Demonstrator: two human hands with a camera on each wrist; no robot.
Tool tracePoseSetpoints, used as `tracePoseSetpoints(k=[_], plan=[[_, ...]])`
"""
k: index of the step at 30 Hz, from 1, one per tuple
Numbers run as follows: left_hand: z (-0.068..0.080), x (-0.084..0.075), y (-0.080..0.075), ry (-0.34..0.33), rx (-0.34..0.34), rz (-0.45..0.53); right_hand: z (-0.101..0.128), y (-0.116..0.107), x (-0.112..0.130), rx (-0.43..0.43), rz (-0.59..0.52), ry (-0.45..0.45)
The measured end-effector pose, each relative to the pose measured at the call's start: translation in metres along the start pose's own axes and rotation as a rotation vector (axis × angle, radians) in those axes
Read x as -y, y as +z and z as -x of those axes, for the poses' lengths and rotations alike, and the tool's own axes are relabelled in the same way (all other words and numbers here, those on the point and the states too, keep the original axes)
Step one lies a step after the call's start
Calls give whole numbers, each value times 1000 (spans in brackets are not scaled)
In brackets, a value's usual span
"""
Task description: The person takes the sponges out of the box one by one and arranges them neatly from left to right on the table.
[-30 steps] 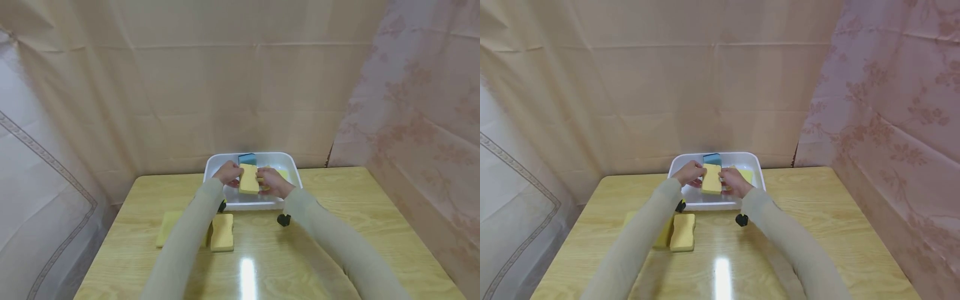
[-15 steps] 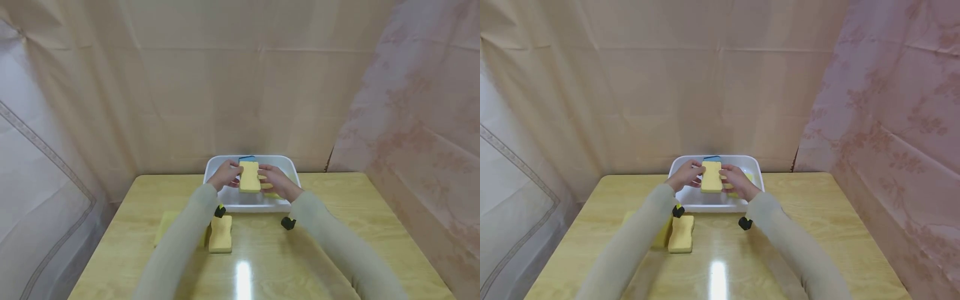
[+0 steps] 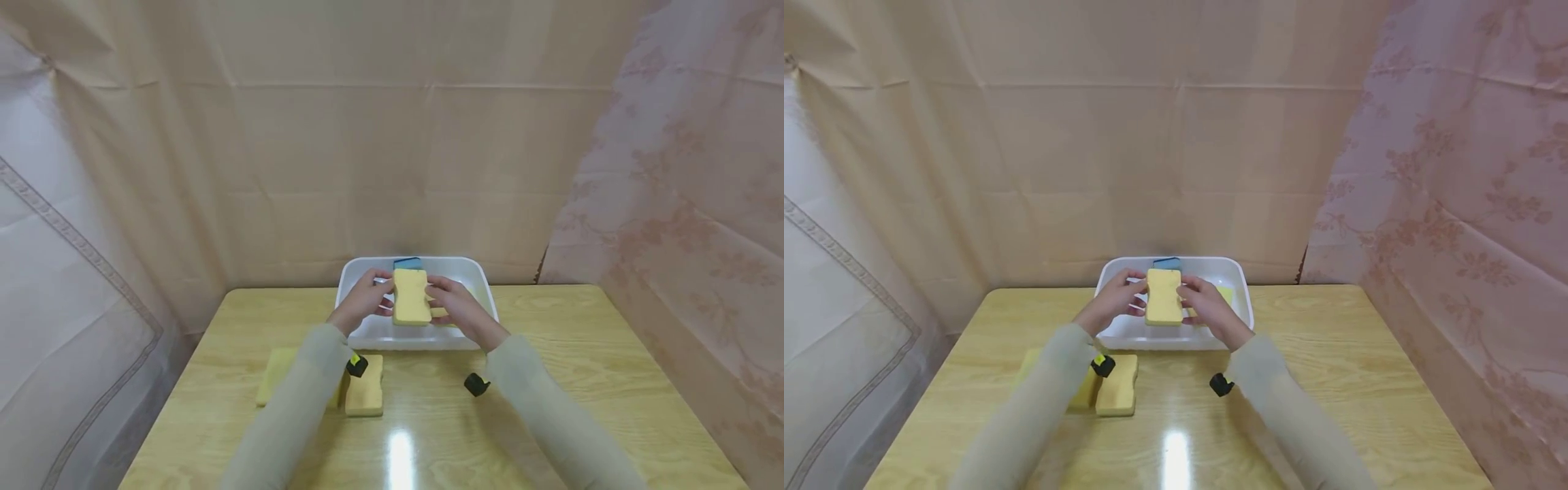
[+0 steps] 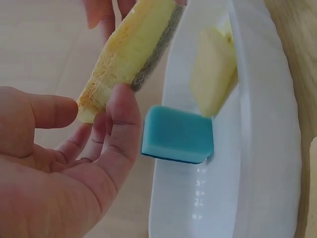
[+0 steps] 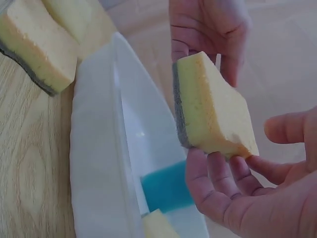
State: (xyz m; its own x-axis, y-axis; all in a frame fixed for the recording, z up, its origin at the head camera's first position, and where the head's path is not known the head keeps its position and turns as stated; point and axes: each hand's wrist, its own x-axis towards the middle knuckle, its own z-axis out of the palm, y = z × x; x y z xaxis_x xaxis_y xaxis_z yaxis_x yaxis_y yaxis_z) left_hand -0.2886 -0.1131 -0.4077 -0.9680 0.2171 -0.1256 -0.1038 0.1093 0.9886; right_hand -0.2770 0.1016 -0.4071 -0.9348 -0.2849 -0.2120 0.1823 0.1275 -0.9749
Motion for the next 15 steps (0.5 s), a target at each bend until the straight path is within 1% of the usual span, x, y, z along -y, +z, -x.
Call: tracePoseSetpoints(k=[4, 8, 15], plan=[[7, -1, 4, 7, 1, 8, 7, -3, -1, 4, 37, -41], [12, 2, 6, 4, -3, 18, 16, -4, -1, 12, 54, -74], [22, 7, 6, 44, 0, 28, 29, -2, -2, 24, 62, -154]])
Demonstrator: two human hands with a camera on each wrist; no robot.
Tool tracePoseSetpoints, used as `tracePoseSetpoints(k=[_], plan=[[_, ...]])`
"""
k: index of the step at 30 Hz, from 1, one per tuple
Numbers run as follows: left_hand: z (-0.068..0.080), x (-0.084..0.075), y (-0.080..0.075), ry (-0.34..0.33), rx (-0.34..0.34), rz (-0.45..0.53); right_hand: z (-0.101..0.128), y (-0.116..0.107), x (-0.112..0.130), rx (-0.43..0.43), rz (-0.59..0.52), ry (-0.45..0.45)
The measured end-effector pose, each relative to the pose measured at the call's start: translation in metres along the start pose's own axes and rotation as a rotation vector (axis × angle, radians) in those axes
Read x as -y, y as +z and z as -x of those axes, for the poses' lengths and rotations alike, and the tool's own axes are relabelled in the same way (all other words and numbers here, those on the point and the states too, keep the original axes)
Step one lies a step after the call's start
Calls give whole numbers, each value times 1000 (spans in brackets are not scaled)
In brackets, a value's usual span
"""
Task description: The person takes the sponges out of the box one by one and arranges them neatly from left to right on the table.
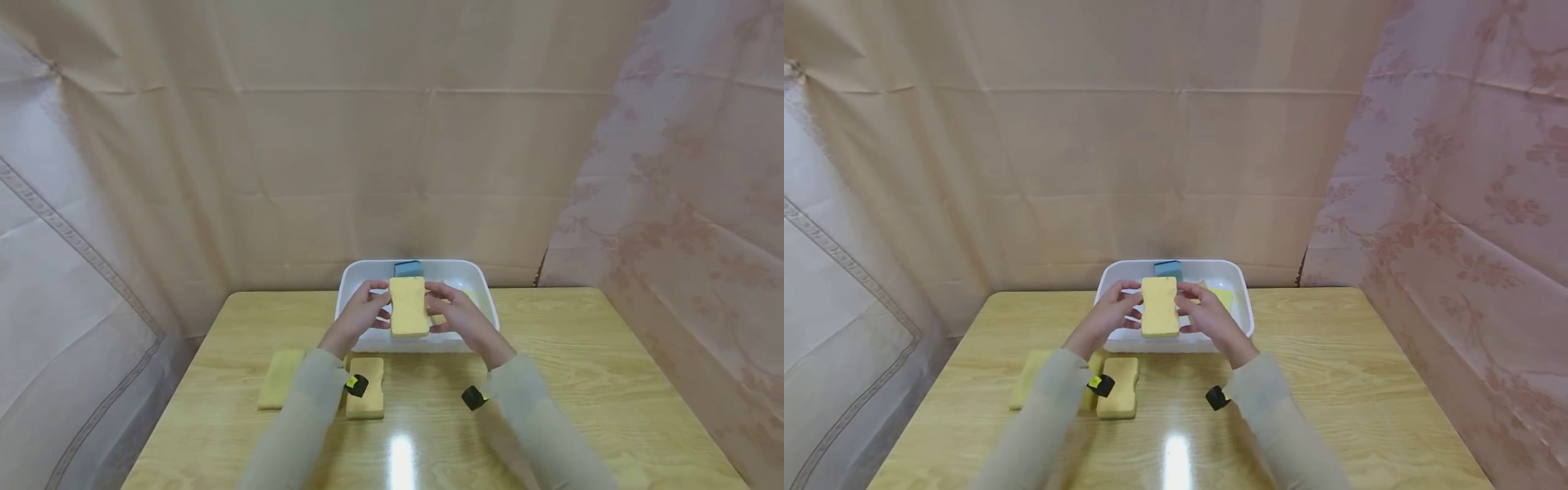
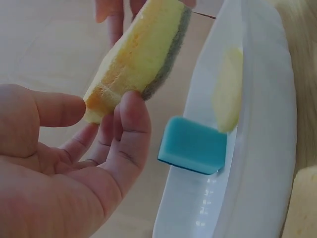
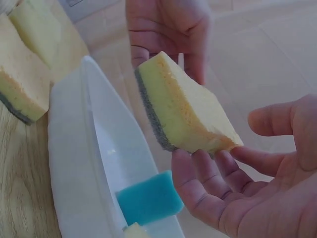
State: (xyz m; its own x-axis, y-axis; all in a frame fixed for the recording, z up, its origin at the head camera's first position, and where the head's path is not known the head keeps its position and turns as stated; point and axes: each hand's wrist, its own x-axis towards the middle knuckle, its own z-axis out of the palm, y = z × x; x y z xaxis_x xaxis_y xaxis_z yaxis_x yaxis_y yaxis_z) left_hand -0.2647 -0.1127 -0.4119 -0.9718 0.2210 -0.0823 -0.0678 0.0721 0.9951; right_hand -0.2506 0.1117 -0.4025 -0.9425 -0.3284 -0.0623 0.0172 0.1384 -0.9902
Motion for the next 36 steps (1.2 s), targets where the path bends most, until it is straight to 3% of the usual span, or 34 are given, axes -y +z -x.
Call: tracePoseSetpoints(k=[15, 20, 28, 36], plan=[[32, 16, 1, 20, -26, 5, 24, 10, -17, 16, -59, -22], [41, 18, 3, 28, -24, 2, 31, 16, -22, -17, -65, -14], [52, 30, 8, 17, -84, -49, 43, 27, -29, -33, -112, -16], [65, 41, 13, 4, -104, 33, 48, 33, -42, -47, -137, -6]])
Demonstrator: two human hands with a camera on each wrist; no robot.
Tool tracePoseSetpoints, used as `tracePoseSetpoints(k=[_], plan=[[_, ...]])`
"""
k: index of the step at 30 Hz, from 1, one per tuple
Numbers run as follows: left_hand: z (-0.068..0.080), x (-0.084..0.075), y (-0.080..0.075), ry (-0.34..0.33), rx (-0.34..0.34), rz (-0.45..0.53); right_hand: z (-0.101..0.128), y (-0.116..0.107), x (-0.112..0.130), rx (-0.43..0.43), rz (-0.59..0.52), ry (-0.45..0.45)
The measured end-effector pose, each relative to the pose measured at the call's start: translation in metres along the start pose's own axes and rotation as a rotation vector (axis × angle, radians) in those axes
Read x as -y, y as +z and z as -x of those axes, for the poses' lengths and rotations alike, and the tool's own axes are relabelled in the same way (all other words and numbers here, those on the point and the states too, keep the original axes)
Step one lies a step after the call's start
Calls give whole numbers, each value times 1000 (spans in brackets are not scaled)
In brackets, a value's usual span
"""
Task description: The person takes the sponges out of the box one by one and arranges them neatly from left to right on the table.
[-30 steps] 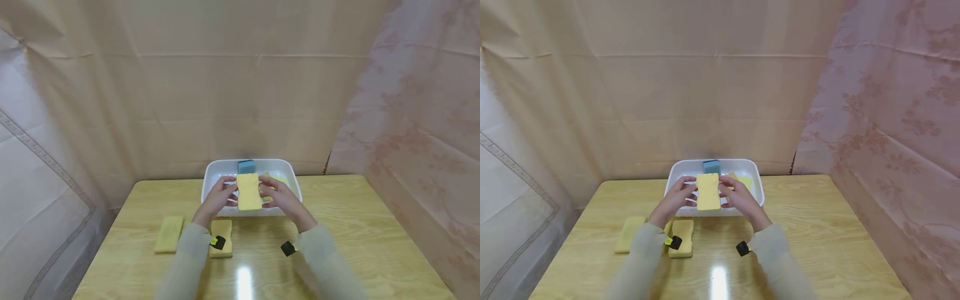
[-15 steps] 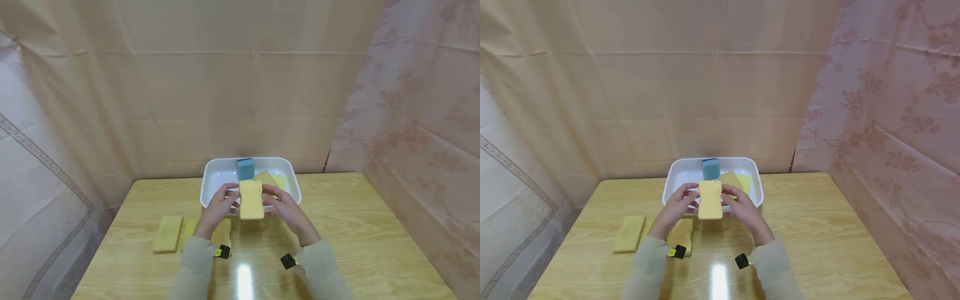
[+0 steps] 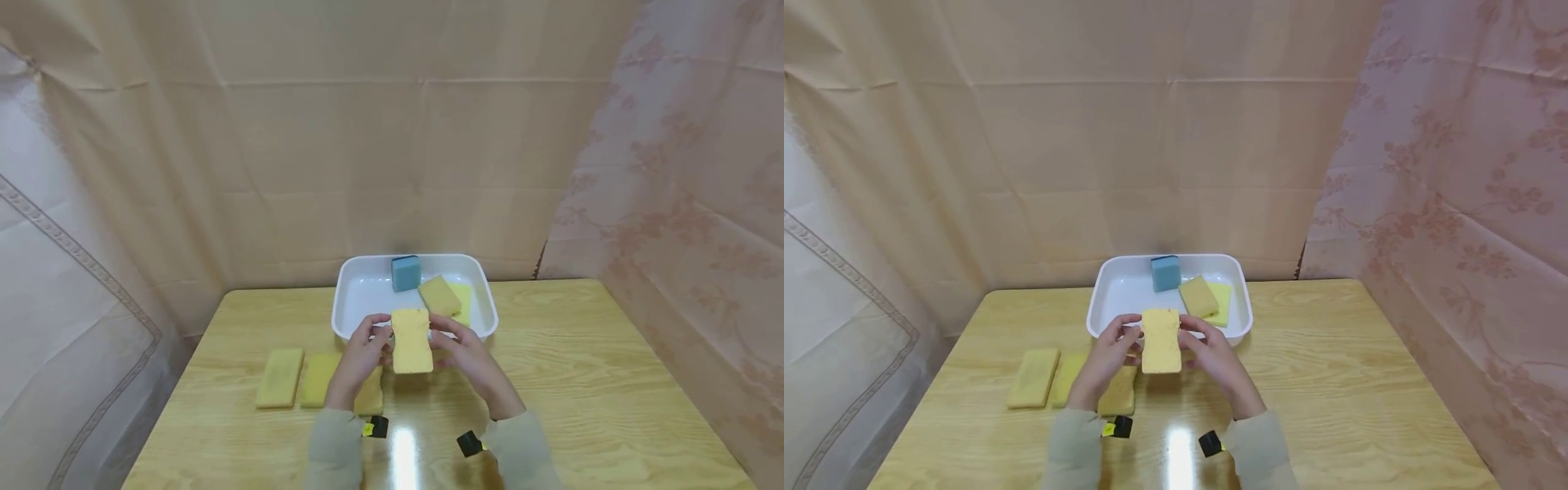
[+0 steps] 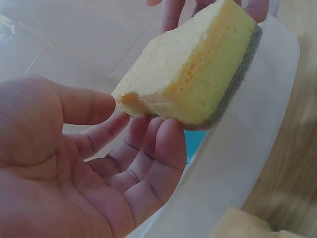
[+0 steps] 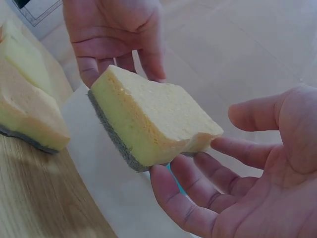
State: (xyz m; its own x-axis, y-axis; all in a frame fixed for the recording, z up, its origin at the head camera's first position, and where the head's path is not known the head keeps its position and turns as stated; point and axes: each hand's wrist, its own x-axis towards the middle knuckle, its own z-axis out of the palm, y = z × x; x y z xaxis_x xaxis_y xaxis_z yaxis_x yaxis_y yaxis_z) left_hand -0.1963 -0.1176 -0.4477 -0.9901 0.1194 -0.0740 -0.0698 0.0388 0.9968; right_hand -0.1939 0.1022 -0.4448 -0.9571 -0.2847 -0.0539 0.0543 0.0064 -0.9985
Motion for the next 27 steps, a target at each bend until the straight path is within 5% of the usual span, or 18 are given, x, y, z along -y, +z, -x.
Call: tracePoseSetpoints(k=[12, 27], plan=[[19, 15, 3, -2, 0, -3, 17, 4, -8, -11, 26, 36], [26, 28, 7, -85, 16, -37, 23, 6, -30, -9, -11, 72]])
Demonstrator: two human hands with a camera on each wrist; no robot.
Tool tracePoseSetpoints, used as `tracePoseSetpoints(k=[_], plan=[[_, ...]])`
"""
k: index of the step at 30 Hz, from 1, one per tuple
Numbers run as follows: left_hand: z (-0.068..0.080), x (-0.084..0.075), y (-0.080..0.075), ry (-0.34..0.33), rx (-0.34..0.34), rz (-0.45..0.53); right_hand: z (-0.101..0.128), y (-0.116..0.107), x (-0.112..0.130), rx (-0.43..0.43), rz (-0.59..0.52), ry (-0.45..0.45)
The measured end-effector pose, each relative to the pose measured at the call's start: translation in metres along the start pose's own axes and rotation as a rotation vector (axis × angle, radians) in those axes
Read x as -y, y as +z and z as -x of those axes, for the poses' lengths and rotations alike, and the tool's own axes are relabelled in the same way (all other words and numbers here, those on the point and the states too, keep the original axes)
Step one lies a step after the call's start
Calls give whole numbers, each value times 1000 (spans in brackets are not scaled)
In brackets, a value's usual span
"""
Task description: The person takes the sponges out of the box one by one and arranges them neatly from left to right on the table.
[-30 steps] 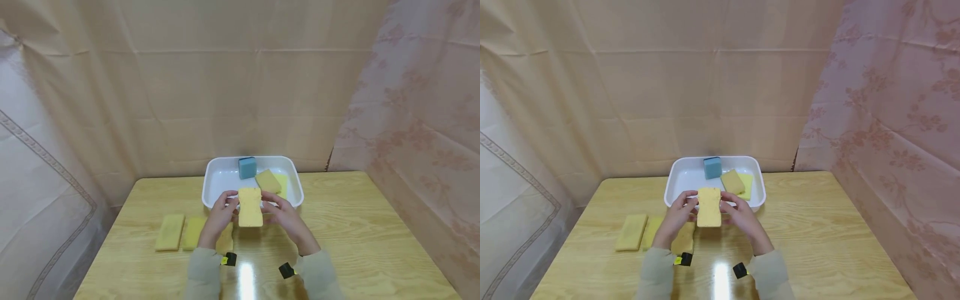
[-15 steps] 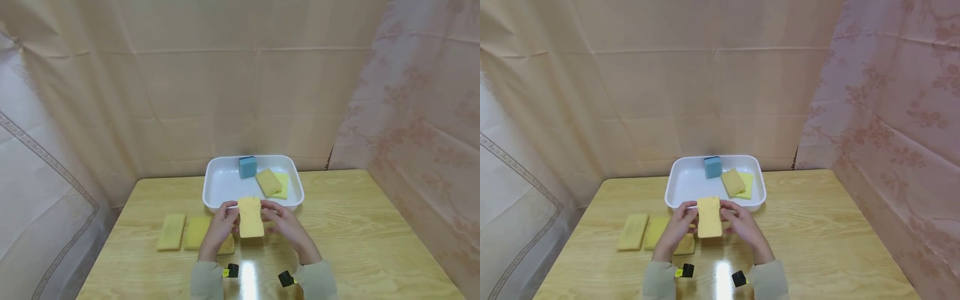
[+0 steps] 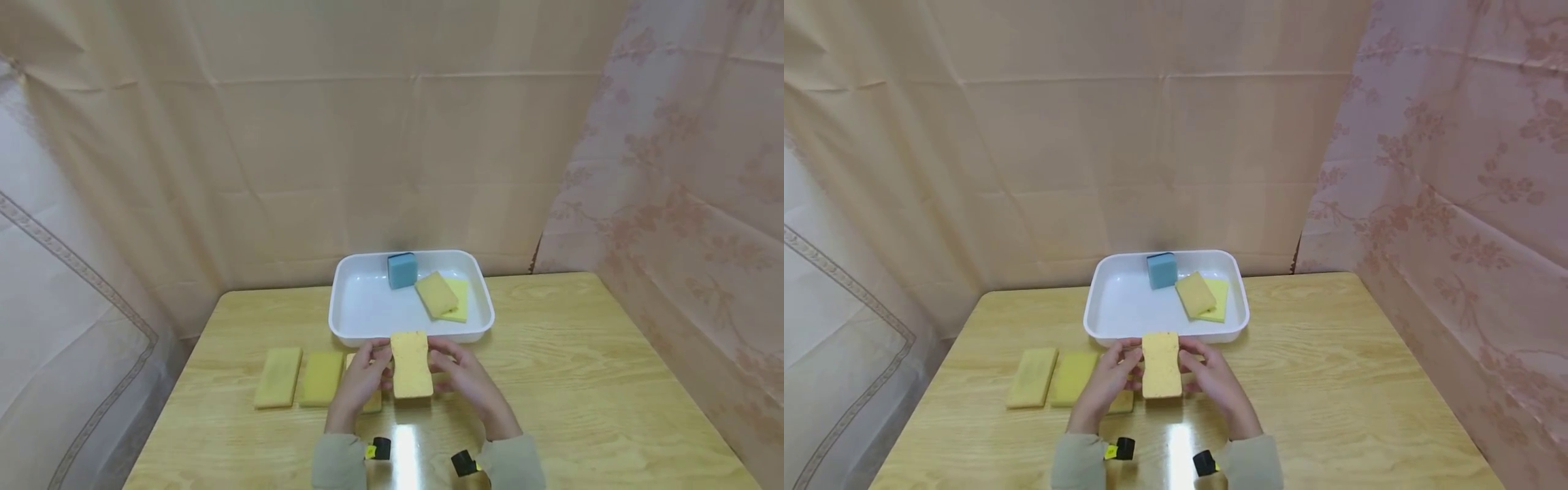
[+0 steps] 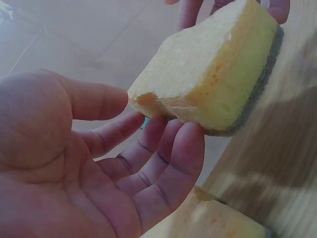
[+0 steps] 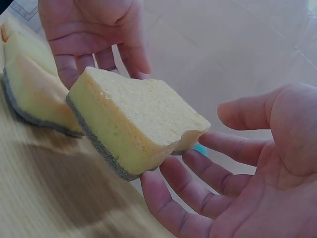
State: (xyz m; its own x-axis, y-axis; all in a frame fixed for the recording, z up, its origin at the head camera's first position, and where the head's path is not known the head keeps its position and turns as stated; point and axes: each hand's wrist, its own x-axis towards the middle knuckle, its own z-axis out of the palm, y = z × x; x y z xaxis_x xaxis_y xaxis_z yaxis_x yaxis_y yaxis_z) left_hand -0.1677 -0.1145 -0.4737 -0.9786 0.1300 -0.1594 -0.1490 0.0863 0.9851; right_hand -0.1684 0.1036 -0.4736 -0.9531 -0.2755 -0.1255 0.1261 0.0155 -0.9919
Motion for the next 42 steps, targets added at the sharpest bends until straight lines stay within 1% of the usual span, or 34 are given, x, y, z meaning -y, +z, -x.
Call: tracePoseSetpoints(k=[3, 7, 10, 15, 19, 22, 26, 30, 34, 42], plan=[[2, 4, 1, -18, 10, -13, 0, 1, -5, 9, 0, 5], [3, 7, 2, -30, 6, -42, 1, 3, -10, 0, 5, 12], [4, 9, 2, -31, 3, -66, 1, 3, -13, -13, 12, 21], [6, 11, 4, -20, 20, -93, 3, 3, -19, -9, 34, 31], [9, 11, 7, 5, 25, -139, 3, 2, -22, -5, 49, 38], [11, 9, 9, 38, 10, -223, 2, 2, -23, -5, 48, 43], [12, 8, 11, 60, -13, -330, 2, 3, -22, 2, 47, 42], [13, 8, 13, 72, -35, -393, 2, 5, -22, 21, 51, 35], [15, 9, 14, 82, -41, -425, 2, 6, -22, 43, 39, 29], [20, 10, 15, 101, -29, -453, 2, 6, -25, 77, 20, 31]])
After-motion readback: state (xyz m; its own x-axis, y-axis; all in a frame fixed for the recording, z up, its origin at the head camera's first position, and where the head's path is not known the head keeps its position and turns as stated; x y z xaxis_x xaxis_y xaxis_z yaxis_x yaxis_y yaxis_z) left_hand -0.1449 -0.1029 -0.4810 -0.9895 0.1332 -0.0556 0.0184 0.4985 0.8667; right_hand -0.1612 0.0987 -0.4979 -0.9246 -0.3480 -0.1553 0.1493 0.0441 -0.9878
